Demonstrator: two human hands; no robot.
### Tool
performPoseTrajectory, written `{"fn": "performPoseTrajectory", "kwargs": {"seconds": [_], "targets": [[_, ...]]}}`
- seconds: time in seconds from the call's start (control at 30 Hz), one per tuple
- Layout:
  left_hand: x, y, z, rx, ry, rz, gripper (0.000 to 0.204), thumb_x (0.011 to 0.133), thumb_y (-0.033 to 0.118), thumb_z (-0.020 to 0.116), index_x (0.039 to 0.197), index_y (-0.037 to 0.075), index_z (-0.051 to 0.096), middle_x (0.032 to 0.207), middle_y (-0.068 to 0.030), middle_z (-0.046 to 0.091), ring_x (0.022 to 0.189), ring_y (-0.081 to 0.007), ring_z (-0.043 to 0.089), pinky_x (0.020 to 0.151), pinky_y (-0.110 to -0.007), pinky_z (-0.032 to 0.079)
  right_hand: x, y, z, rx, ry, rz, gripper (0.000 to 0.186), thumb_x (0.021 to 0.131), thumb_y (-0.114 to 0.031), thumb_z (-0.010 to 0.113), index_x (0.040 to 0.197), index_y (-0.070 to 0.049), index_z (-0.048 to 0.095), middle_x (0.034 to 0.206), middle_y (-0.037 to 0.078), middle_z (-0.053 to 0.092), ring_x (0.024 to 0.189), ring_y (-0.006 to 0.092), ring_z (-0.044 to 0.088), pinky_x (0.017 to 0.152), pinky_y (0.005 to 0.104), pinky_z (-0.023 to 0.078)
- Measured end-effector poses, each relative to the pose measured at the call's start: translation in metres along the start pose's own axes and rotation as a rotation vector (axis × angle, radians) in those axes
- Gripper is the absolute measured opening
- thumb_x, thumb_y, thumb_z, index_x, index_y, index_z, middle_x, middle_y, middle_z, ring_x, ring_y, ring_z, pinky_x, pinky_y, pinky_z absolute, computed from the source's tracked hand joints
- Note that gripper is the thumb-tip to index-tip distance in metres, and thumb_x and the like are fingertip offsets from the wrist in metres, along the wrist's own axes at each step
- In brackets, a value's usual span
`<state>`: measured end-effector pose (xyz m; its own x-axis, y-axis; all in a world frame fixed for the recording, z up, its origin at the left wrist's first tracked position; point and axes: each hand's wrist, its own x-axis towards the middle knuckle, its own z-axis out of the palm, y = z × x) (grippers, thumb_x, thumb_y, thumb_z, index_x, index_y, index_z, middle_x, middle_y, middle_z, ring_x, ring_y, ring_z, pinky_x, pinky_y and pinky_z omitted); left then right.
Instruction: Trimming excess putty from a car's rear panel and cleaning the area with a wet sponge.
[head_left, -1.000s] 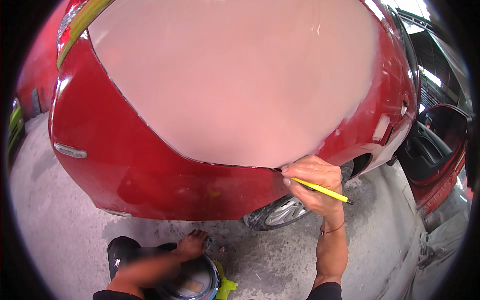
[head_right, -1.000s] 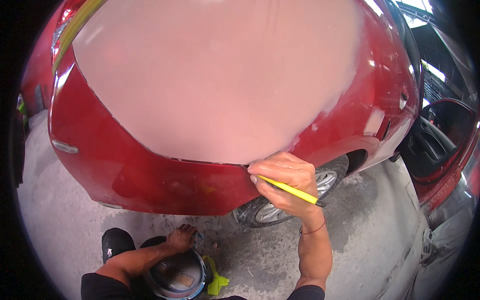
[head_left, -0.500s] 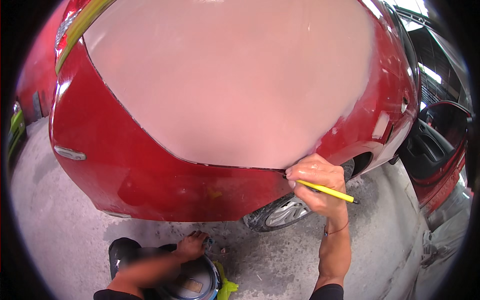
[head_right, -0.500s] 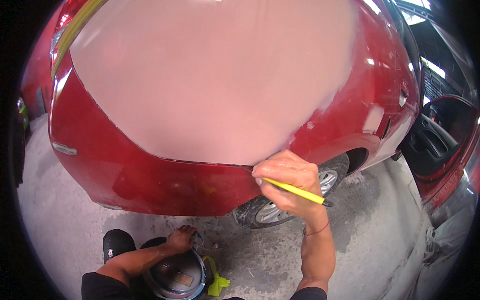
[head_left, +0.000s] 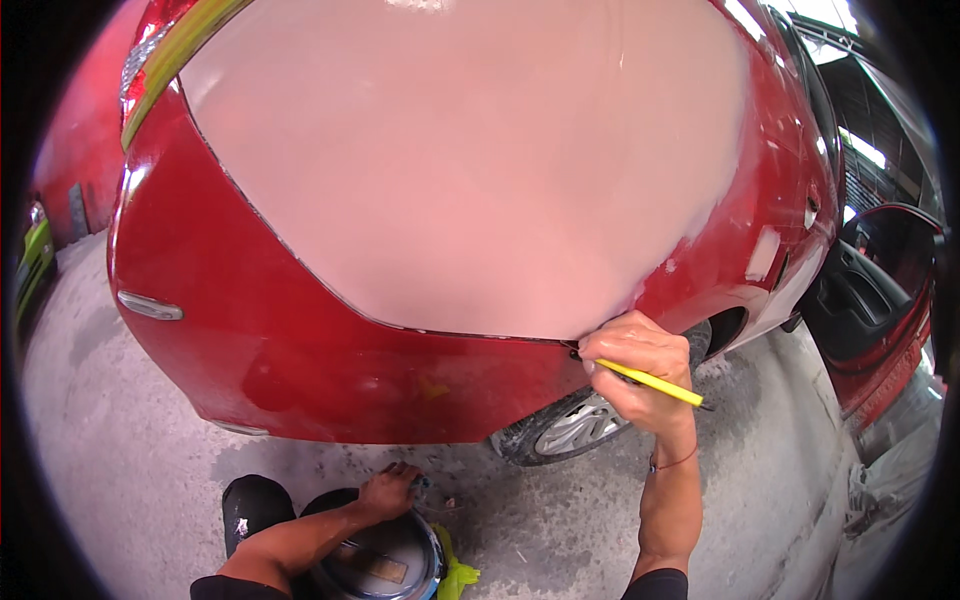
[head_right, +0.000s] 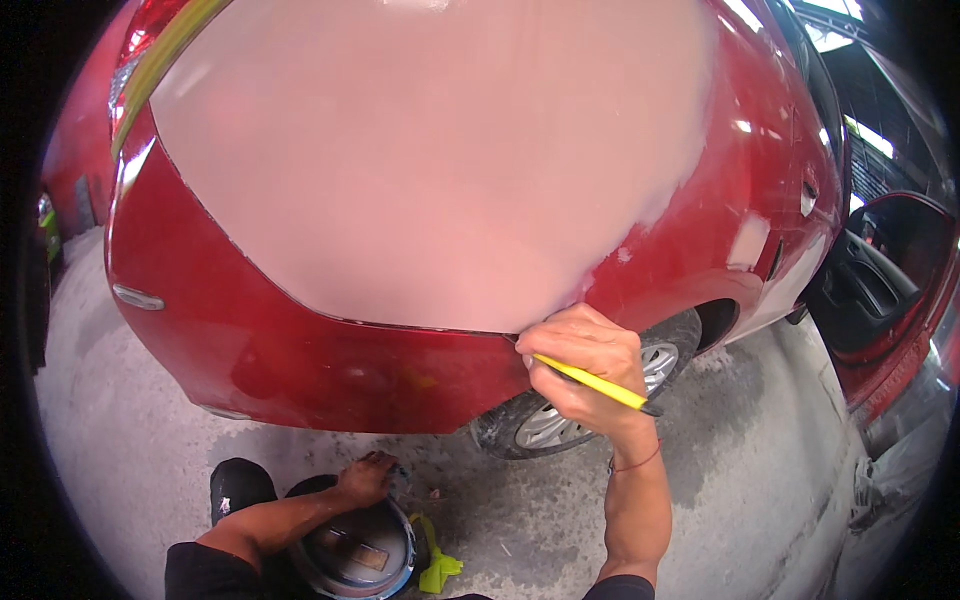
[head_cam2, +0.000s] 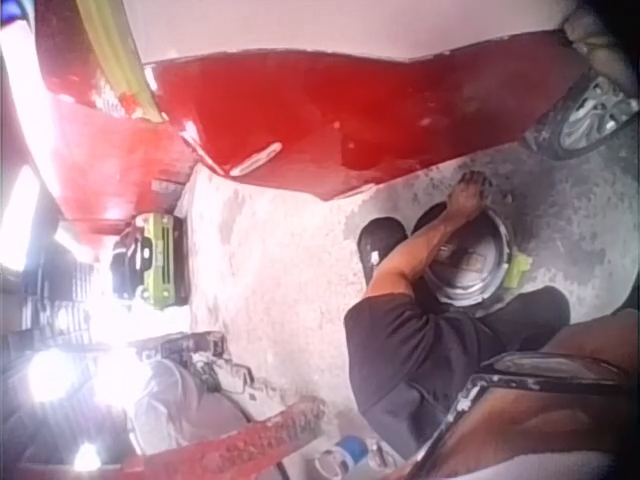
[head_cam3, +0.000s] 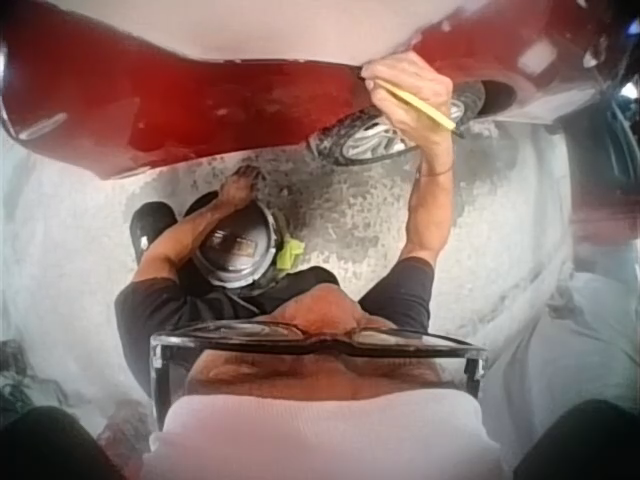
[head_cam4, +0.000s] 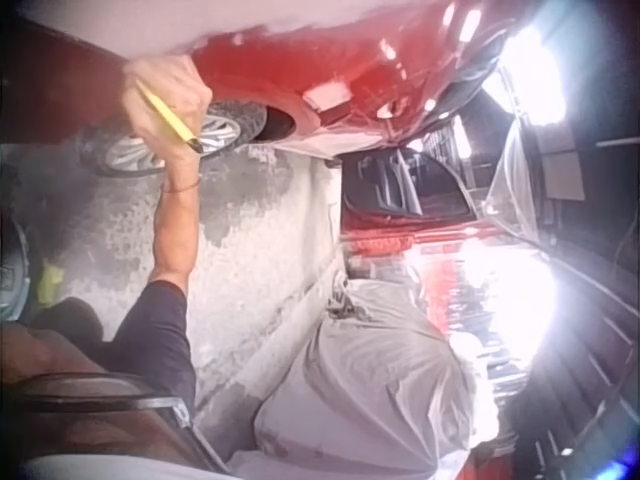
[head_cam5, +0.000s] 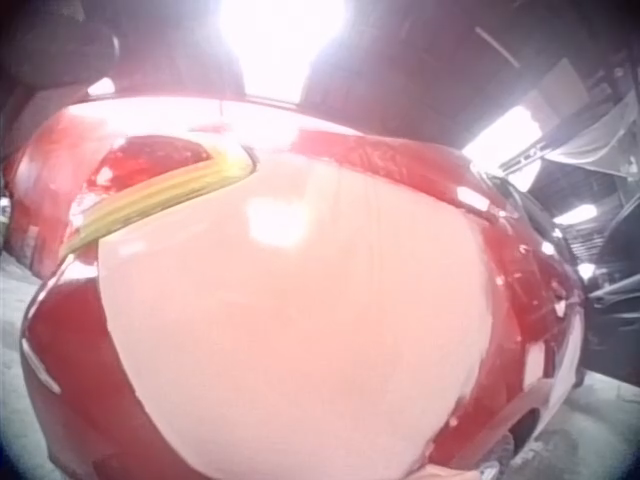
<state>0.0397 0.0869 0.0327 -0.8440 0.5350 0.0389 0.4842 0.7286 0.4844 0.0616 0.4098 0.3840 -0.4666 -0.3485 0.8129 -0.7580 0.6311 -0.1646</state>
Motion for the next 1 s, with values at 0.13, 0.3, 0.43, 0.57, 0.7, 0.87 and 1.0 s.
{"fn": "performPoseTrajectory", "kwargs": {"seconds": [0.13,0.3,0.43,0.57,0.7,0.87,1.0], "targets": [[0.001,-0.005,0.009,-0.006,0.006,-0.020,0.044,0.087,0.016,0.065,0.130,0.010,0.059,0.126,-0.0184,0.065,0.120,-0.0390,0.063,0.101,-0.051,0.054,0.011,-0.014,0.012,0.089,0.037,-0.052,0.024,0.068,0.008,0.073,0.089,-0.003,0.076,0.085,0.008,0.077,0.079,0.0239,0.073,0.074,0.0327,0.059],[-0.001,0.002,0.001,-0.024,0.022,0.014,0.039,0.088,0.017,0.063,0.126,0.010,0.059,0.124,-0.0190,0.065,0.116,-0.0411,0.065,0.097,-0.055,0.055,0.019,-0.019,0.038,0.153,0.003,-0.041,0.023,0.073,0.005,0.077,0.094,-0.003,0.078,0.085,0.009,0.078,0.082,0.0242,0.075,0.073,0.0328,0.060],[-0.002,0.003,-0.002,-0.020,0.044,0.027,0.038,0.087,0.015,0.063,0.124,0.010,0.059,0.121,-0.0195,0.066,0.114,-0.0417,0.065,0.095,-0.055,0.056,0.025,-0.024,0.040,0.119,0.001,-0.029,0.021,0.074,0.004,0.078,0.093,-0.003,0.078,0.083,0.009,0.077,0.080,0.0239,0.076,0.072,0.0319,0.060],[-0.001,0.004,-0.005,-0.054,0.045,0.035,0.037,0.087,0.015,0.064,0.124,0.010,0.059,0.120,-0.0205,0.066,0.114,-0.0430,0.065,0.093,-0.056,0.057,0.029,-0.027,0.041,0.105,-0.024,-0.022,0.020,0.074,0.003,0.079,0.093,-0.004,0.079,0.083,0.009,0.077,0.079,0.0237,0.075,0.071,0.0323,0.060],[-0.001,0.000,0.000,-0.058,0.038,0.039,0.039,0.087,0.015,0.065,0.124,0.010,0.059,0.120,-0.0207,0.066,0.113,-0.0438,0.066,0.093,-0.056,0.057,0.032,-0.030,0.042,0.071,-0.049,-0.035,0.021,0.075,0.003,0.079,0.094,-0.005,0.078,0.084,0.008,0.077,0.079,0.0233,0.075,0.072,0.0325,0.059],[0.000,0.003,-0.003,-0.044,0.030,0.038,0.041,0.086,0.015,0.066,0.126,0.009,0.058,0.121,-0.0204,0.066,0.112,-0.0437,0.066,0.094,-0.056,0.057,0.032,-0.030,0.043,0.051,-0.058,-0.047,0.025,0.071,0.008,0.077,0.093,-0.003,0.077,0.086,0.010,0.077,0.081,0.0232,0.075,0.075,0.0321,0.059],[0.000,0.003,-0.004,-0.052,0.010,0.036,0.041,0.086,0.015,0.066,0.127,0.009,0.058,0.121,-0.0204,0.066,0.113,-0.0428,0.066,0.095,-0.055,0.056,0.035,-0.029,0.035,0.008,-0.076,-0.102,0.024,0.070,0.009,0.075,0.091,-0.002,0.076,0.085,0.010,0.077,0.083,0.0239,0.075,0.076,0.0328,0.059]]}}
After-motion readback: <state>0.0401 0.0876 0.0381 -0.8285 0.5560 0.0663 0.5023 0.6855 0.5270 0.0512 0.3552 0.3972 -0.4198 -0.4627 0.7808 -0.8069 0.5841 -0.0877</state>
